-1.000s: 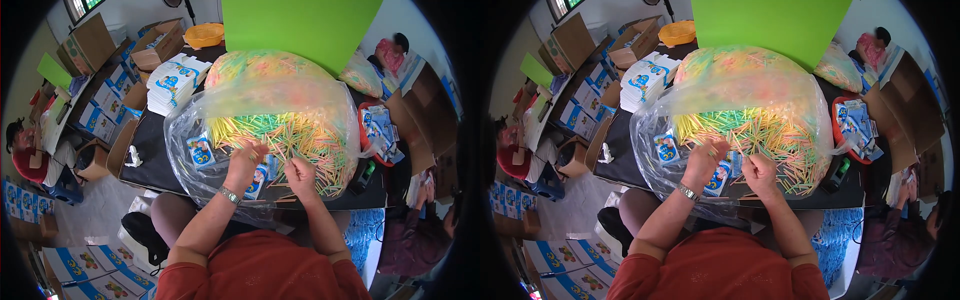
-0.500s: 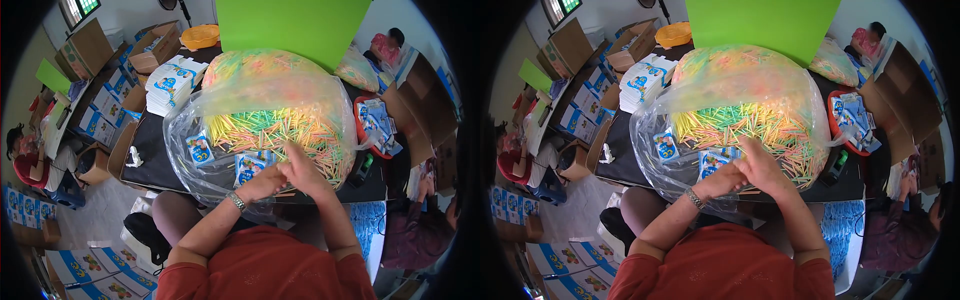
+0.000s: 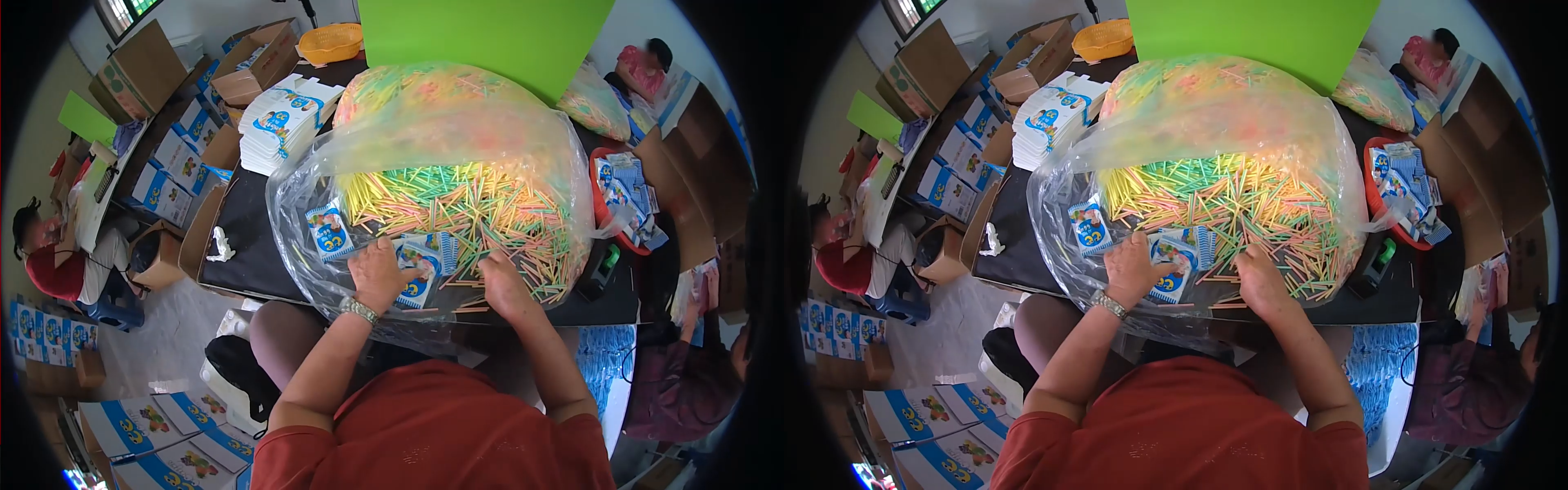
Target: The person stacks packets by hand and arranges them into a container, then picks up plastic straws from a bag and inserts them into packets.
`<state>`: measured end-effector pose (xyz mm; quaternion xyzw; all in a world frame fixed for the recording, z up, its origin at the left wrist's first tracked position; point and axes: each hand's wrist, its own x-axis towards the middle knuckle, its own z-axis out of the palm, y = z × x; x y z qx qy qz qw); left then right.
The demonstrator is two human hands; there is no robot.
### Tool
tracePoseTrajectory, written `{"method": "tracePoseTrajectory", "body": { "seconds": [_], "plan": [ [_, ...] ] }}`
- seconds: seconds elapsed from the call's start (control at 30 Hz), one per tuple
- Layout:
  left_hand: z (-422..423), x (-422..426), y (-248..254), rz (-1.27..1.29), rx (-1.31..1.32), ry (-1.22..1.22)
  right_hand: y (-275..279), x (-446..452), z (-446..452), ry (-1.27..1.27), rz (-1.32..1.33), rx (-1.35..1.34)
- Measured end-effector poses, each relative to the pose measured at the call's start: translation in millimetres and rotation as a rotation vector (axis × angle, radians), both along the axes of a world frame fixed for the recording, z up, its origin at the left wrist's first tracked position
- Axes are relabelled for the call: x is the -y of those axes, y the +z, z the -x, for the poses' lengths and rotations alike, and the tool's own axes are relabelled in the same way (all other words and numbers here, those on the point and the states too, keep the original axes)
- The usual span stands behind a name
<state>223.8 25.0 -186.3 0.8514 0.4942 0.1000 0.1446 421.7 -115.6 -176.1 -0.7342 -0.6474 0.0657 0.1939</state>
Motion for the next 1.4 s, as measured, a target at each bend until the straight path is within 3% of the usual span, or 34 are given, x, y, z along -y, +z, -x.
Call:
{"method": "tracePoseTrajectory", "body": {
  "seconds": [0.17, 0.2, 0.27, 0.37, 0.43, 0.5, 0.57, 0.63, 0.67, 0.73, 0.87, 0.9, 0.93, 1.07, 1.13, 1.2, 1.27, 1.33, 1.4],
  "plan": [
    [-4, -6, -10, -0.031, 0.225, -0.123, 47, -40, 21, 0.164, -0.391, -0.255],
    [-5, -7, -9, -0.036, 0.221, -0.13, 37, -47, 25, 0.234, -0.36, -0.282],
    [-6, -12, -7, -0.344, 0.244, -0.195, 3, -59, 29, 0.254, -0.186, -0.229],
    [-6, -9, -8, -0.39, 0.253, -0.251, -23, -61, 25, 0.144, -0.227, -0.276],
    [-9, -2, -12, -0.358, 0.309, -0.207, -32, -56, 23, 0.06, -0.278, -0.413],
    [-15, -4, -15, -0.163, 0.378, -0.094, -40, -53, 21, 0.019, -0.285, -0.538],
    [-15, -11, -18, -0.115, 0.397, -0.13, -32, -49, 17, -0.016, -0.292, -0.657],
    [-11, -18, -18, -0.063, 0.41, -0.148, -22, -42, 12, -0.121, -0.197, -1.03],
    [-11, -22, -14, 0.012, 0.441, -0.165, -23, -41, 7, -0.099, -0.216, -1.067],
    [-12, -33, -13, 0.141, 0.503, -0.199, -16, -41, 7, -0.1, -0.256, -1.055],
    [-14, -41, -14, 0.088, 0.437, -0.271, -8, -42, 8, -0.055, -0.359, -0.967],
    [-14, -41, -12, -0.087, 0.379, -0.352, -10, -43, 7, -0.059, -0.36, -0.969],
    [-15, -41, -7, -0.263, 0.319, -0.432, -15, -46, 6, 0.0, -0.384, -0.805],
    [-21, -27, 9, -0.518, 0.113, -0.443, -25, -50, 27, 0.102, -0.334, -0.316],
    [-23, -15, 10, -0.721, 0.216, -0.479, -27, -49, 35, 0.082, -0.386, -0.315],
    [-26, -7, -1, -0.706, 0.218, -0.481, -31, -51, 35, 0.065, -0.437, -0.311],
    [-32, -9, -13, -0.483, 0.244, -0.327, -39, -51, 27, 0.086, -0.369, -0.441],
    [-29, -17, -15, -0.461, 0.328, -0.344, -33, -46, 19, -0.015, -0.339, -0.846],
    [-24, -23, -14, -0.476, 0.498, -0.369, -16, -39, 14, -0.044, -0.398, -0.974]
  ]
}}
